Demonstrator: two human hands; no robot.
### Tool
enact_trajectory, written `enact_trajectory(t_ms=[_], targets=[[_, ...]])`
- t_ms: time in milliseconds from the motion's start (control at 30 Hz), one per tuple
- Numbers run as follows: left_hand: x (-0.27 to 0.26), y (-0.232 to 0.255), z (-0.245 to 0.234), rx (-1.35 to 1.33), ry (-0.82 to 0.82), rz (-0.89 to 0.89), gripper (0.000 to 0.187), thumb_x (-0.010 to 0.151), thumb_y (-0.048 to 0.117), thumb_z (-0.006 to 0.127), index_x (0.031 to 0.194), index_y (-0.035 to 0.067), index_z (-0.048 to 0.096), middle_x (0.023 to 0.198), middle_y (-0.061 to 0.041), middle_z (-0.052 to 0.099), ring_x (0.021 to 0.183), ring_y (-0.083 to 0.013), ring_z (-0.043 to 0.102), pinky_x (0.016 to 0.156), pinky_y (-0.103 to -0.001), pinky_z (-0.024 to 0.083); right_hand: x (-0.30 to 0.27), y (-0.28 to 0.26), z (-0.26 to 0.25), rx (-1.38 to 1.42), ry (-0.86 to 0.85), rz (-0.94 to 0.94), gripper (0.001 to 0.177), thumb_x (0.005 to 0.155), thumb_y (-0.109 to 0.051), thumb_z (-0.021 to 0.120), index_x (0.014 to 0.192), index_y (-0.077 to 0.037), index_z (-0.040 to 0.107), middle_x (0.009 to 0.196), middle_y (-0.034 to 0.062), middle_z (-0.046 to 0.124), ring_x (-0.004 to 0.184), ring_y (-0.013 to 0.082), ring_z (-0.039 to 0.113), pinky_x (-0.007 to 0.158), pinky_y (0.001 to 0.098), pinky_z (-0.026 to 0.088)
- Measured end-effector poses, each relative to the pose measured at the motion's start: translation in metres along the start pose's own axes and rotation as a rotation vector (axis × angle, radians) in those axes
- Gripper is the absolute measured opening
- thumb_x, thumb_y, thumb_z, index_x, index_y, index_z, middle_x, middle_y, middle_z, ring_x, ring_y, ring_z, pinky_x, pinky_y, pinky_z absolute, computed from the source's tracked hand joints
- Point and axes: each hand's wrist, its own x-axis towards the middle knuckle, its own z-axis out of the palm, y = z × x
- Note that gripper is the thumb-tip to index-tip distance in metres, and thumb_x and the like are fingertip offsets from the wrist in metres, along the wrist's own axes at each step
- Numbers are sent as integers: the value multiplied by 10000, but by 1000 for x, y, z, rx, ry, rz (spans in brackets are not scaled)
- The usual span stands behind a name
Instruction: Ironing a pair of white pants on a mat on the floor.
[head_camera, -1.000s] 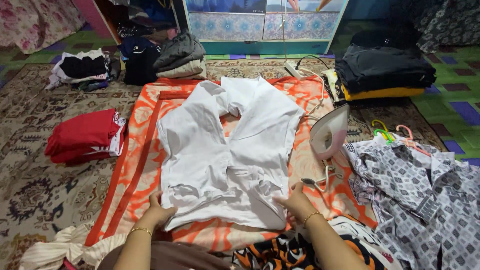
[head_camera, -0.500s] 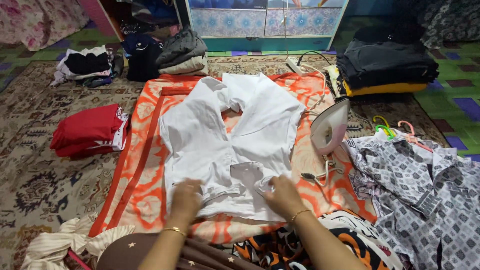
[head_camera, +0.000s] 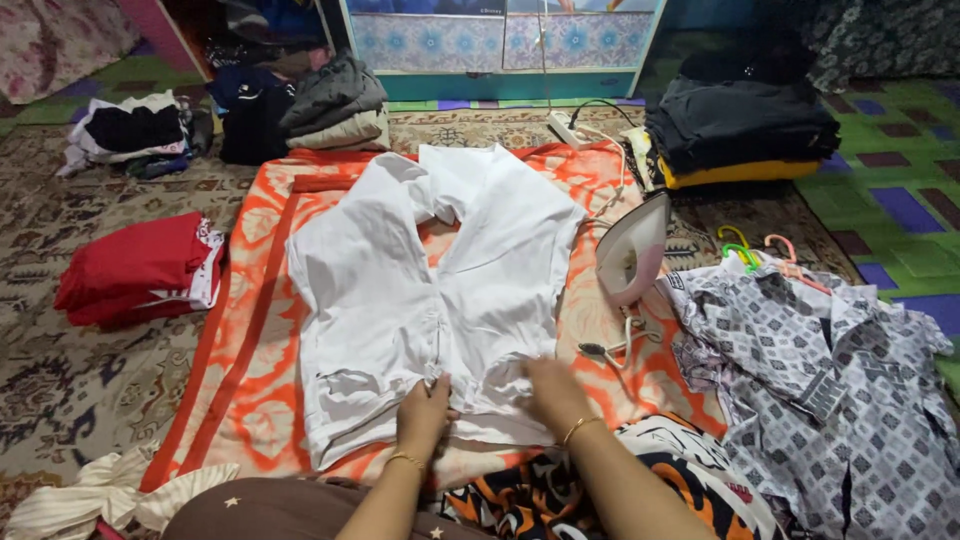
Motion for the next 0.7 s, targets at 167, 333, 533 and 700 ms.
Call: enact_trajectory(t_ms=[167, 333, 533, 700], targets=[[-3, -5, -13, -550, -249, -254, 492, 885, 502, 624, 967, 22, 697, 861, -162, 765, 773, -300, 784, 642, -437, 558, -15, -16, -49, 131, -21, 526, 412, 716, -108, 788, 1080, -72, 598, 981, 201, 670, 934, 386, 705, 813, 477, 567], [6, -18, 9, -624, -56, -227, 464, 992, 457, 614, 988, -2, 682, 860, -115, 725, 755, -205, 678, 615, -294, 524, 6, 57, 5, 23, 207, 332, 112, 815, -44, 676, 923, -68, 689, 869, 180, 719, 835, 346, 738, 741, 461, 579], [-28, 34, 38, -1161, -428, -633, 357, 927, 300, 776, 1000, -6, 608, 898, -151, 717, 767, -218, 698, 658, -308, 584, 24, 20, 32, 349, 292, 88, 115, 793, -98, 681, 891, -54, 721, 870, 151, 733, 822, 311, 741, 755, 414, 583], [-25, 38, 58, -691, -384, -332, 482, 914, 381, 744, 892, -100, 721, 845, -201, 723, 620, -242, 613, 565, -390, 431, 41, 40, 56, 252, 229, 91, 122, 858, -94, 623, 913, -48, 721, 953, 177, 701, 941, 359, 679, 835, 429, 539]])
